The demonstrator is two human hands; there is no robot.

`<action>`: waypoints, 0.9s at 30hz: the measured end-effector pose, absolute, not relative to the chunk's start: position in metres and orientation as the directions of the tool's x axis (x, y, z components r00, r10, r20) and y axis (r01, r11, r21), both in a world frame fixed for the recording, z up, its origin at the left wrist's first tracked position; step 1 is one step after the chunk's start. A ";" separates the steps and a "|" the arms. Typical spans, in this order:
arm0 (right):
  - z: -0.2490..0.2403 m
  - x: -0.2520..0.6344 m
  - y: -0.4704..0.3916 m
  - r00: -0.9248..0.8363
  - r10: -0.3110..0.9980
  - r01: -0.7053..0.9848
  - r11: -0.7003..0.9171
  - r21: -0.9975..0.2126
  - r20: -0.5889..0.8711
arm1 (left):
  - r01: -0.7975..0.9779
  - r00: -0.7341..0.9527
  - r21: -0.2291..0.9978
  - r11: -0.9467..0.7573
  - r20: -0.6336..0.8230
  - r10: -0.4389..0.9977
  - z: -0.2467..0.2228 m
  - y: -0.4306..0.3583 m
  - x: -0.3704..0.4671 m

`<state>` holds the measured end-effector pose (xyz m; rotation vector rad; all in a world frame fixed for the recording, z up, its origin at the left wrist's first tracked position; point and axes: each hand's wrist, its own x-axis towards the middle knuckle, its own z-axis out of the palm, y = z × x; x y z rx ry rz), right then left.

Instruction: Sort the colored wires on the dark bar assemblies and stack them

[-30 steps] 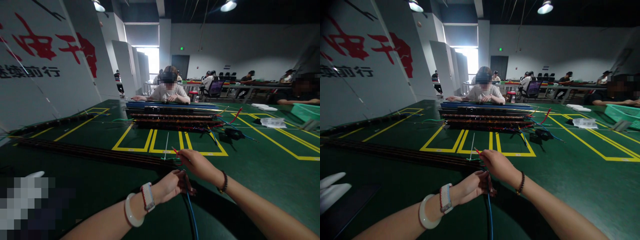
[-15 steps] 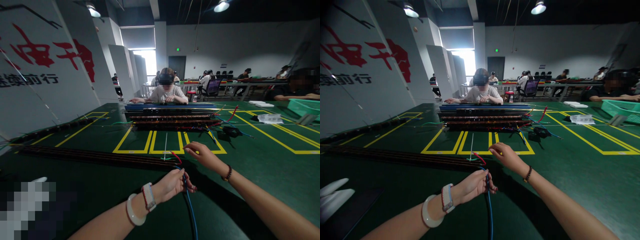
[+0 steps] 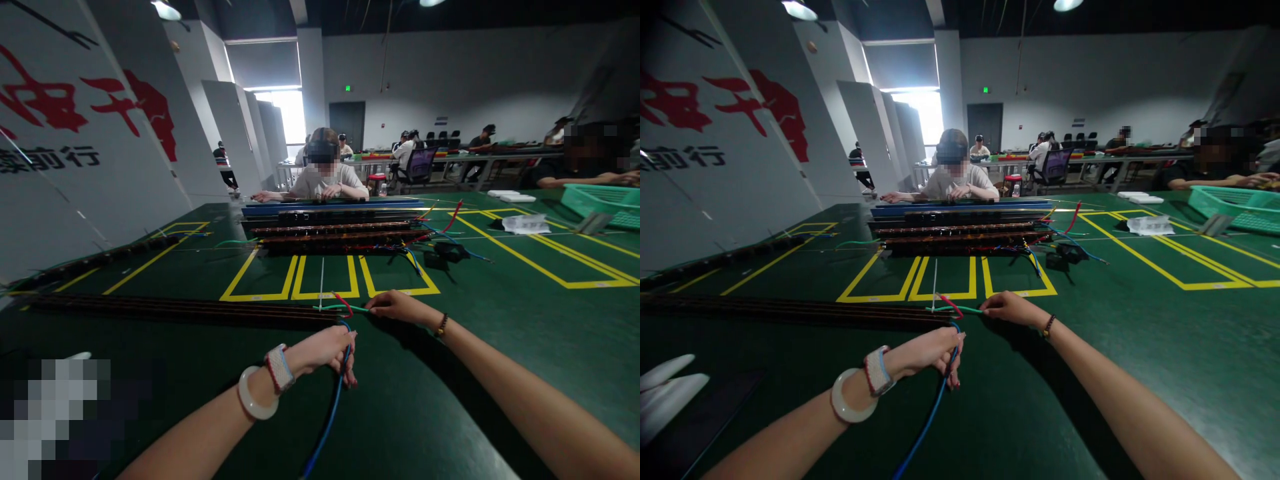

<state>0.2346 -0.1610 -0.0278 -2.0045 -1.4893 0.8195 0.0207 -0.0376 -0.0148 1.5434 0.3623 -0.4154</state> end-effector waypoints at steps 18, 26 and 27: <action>-0.001 0.196 -0.154 0.218 0.961 0.439 0.062 -0.897 0.173 | 0.405 0.847 0.903 -0.144 -0.430 -0.313 -0.026 -0.007 0.022; 0.009 0.173 -0.150 0.100 0.992 0.468 0.018 -0.883 0.073 | 0.395 0.860 0.897 -0.196 -0.437 -0.264 -0.030 -0.009 0.023; 0.009 0.174 -0.151 0.067 0.996 0.520 0.018 -0.854 0.062 | 0.395 0.861 0.896 -0.201 -0.438 -0.258 -0.030 -0.009 0.023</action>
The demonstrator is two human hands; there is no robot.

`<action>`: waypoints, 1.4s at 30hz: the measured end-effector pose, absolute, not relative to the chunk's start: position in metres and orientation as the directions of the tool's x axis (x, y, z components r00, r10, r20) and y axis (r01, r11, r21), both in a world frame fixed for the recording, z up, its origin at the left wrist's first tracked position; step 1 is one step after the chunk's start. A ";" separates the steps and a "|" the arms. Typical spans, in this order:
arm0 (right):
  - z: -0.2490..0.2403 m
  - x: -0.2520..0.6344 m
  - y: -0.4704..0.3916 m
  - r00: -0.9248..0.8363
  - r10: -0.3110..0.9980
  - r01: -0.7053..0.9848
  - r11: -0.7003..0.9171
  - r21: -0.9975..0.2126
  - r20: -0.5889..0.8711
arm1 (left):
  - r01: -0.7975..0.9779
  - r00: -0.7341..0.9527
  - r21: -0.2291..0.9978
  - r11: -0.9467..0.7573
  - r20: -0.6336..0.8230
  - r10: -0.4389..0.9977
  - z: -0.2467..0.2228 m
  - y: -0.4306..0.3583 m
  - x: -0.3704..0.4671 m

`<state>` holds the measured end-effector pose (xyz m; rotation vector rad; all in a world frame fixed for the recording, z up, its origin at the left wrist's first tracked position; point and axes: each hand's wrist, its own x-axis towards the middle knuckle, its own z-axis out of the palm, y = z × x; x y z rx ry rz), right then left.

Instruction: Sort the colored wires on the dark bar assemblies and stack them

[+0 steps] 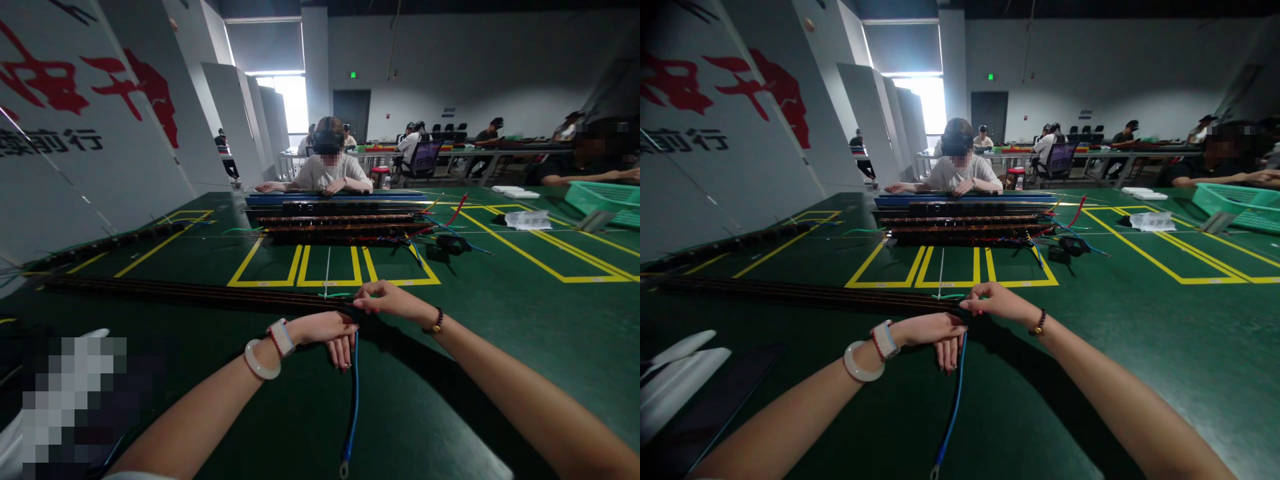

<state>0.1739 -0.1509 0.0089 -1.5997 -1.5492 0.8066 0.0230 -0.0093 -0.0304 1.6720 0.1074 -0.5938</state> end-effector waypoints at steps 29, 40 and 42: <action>-0.024 0.171 -0.161 -0.028 0.906 0.182 -0.411 -0.893 -0.423 | 0.378 0.922 0.925 -0.049 -0.380 -0.076 -0.035 -0.032 0.022; -0.029 0.167 -0.164 -0.163 0.896 -0.010 -0.421 -0.907 -0.414 | 0.393 0.916 0.917 -0.074 -0.397 -0.054 -0.032 -0.034 0.020; -0.030 0.168 -0.164 -0.193 0.895 -0.075 -0.423 -0.903 -0.403 | 0.376 0.924 0.923 -0.081 -0.380 -0.044 -0.031 -0.035 0.019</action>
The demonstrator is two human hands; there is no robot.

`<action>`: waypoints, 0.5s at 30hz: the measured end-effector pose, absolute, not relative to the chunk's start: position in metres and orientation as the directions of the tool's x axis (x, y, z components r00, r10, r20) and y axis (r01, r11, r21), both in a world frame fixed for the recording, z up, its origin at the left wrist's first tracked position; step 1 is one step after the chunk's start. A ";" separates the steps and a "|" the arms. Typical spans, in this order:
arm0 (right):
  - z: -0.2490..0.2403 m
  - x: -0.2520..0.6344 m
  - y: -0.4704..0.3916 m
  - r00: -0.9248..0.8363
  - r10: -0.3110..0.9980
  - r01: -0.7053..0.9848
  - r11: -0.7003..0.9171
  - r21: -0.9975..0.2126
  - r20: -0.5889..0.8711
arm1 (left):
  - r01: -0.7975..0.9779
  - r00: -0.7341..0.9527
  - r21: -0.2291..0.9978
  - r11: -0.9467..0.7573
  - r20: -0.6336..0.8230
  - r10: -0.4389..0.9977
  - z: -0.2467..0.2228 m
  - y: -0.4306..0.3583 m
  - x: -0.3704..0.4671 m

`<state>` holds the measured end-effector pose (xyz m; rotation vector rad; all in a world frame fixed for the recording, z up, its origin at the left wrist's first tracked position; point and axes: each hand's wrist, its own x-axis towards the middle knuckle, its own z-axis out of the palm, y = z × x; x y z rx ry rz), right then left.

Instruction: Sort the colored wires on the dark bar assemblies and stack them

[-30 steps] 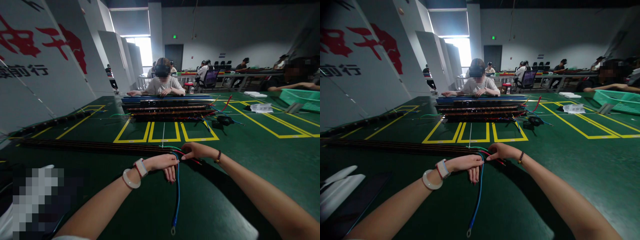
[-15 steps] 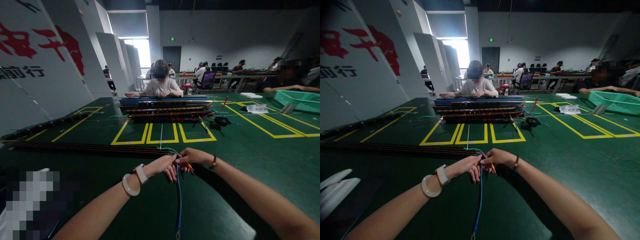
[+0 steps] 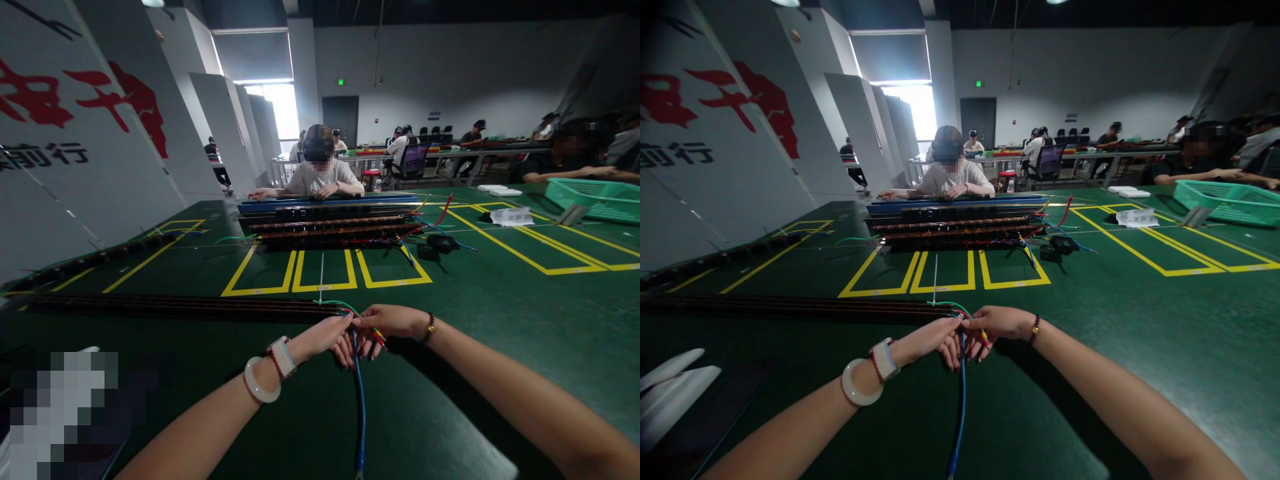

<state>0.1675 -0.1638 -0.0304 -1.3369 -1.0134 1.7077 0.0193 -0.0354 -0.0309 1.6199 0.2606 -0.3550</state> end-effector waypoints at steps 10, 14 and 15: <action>-0.032 0.163 -0.161 -0.143 0.901 -0.106 -0.425 -0.899 -0.410 | 0.376 0.924 0.926 0.034 -0.373 -0.084 -0.037 -0.034 0.021; -0.028 0.165 -0.162 -0.052 0.911 0.063 -0.407 -0.911 -0.410 | 0.396 0.917 0.902 0.171 -0.379 -0.127 -0.040 -0.036 0.022; -0.026 0.166 -0.162 -0.011 0.917 0.155 -0.393 -0.906 -0.399 | 0.405 0.913 0.891 0.204 -0.383 -0.137 -0.039 -0.036 0.022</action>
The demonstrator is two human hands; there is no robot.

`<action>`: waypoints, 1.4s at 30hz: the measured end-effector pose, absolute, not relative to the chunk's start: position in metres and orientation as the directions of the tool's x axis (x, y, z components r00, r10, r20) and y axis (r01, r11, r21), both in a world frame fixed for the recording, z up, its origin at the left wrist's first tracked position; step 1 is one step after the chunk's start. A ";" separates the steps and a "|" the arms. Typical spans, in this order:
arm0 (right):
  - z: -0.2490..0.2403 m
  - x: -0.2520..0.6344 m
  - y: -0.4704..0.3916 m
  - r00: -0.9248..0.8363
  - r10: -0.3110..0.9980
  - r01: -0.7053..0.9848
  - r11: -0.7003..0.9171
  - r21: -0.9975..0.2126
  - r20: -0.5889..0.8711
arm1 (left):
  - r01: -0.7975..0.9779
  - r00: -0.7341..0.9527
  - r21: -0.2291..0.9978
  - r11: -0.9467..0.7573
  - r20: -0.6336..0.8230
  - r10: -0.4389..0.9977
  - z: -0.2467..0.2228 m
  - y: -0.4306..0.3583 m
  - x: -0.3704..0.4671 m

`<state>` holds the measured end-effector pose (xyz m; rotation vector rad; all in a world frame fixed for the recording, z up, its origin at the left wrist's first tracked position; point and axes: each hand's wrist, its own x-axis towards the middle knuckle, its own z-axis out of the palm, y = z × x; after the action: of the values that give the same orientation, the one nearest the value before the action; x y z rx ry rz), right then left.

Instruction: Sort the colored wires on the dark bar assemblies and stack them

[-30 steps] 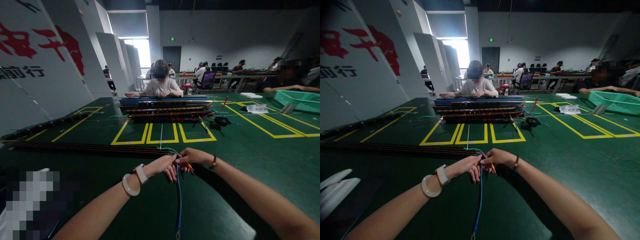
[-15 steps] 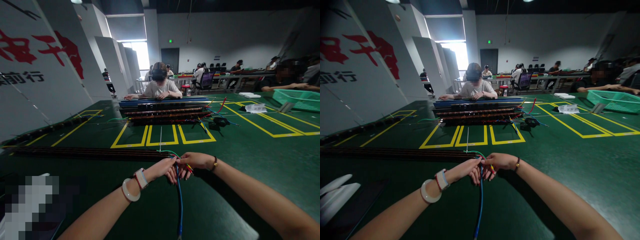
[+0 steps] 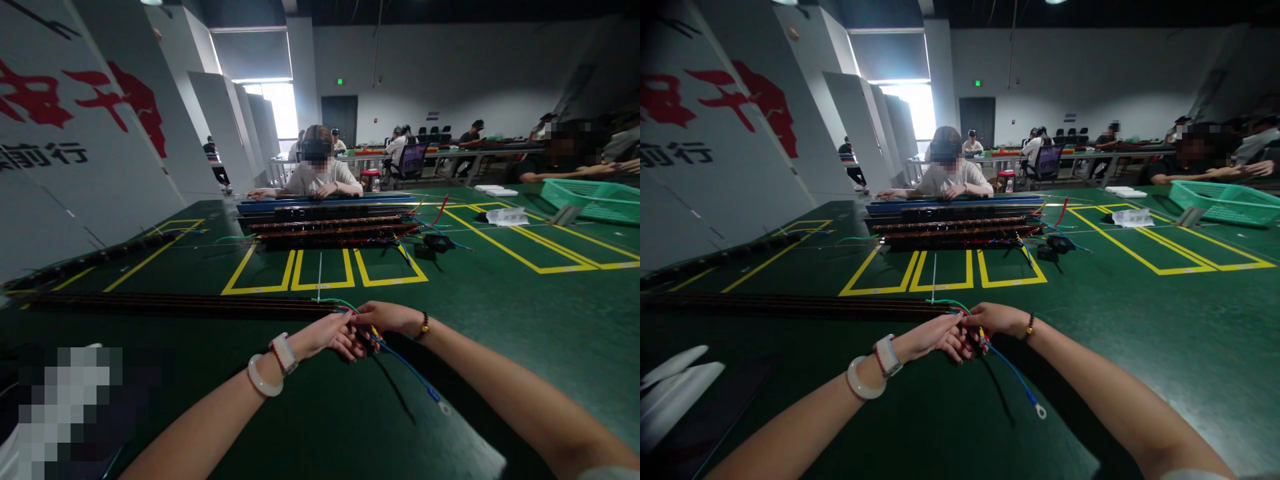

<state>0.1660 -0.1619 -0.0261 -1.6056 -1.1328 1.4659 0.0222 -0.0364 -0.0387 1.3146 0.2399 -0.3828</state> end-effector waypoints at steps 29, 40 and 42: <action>-0.013 0.095 -0.171 0.182 0.979 0.920 -0.202 0.336 0.090 | 0.154 0.900 0.647 0.747 -0.404 0.164 -0.028 -0.065 0.030; 0.051 0.121 -0.190 0.161 0.984 0.986 -0.158 -0.041 0.079 | 0.139 0.948 0.640 0.756 -0.306 0.084 -0.036 -0.060 0.028; 0.058 0.126 -0.194 0.071 0.995 0.992 -0.063 -0.108 0.070 | 0.143 0.953 0.637 0.758 -0.295 0.069 -0.038 -0.059 0.028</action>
<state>0.1264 -0.1940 0.0585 -2.2021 -2.0578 0.0338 0.0279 -0.0588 -0.0384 0.7129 0.3121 -0.0410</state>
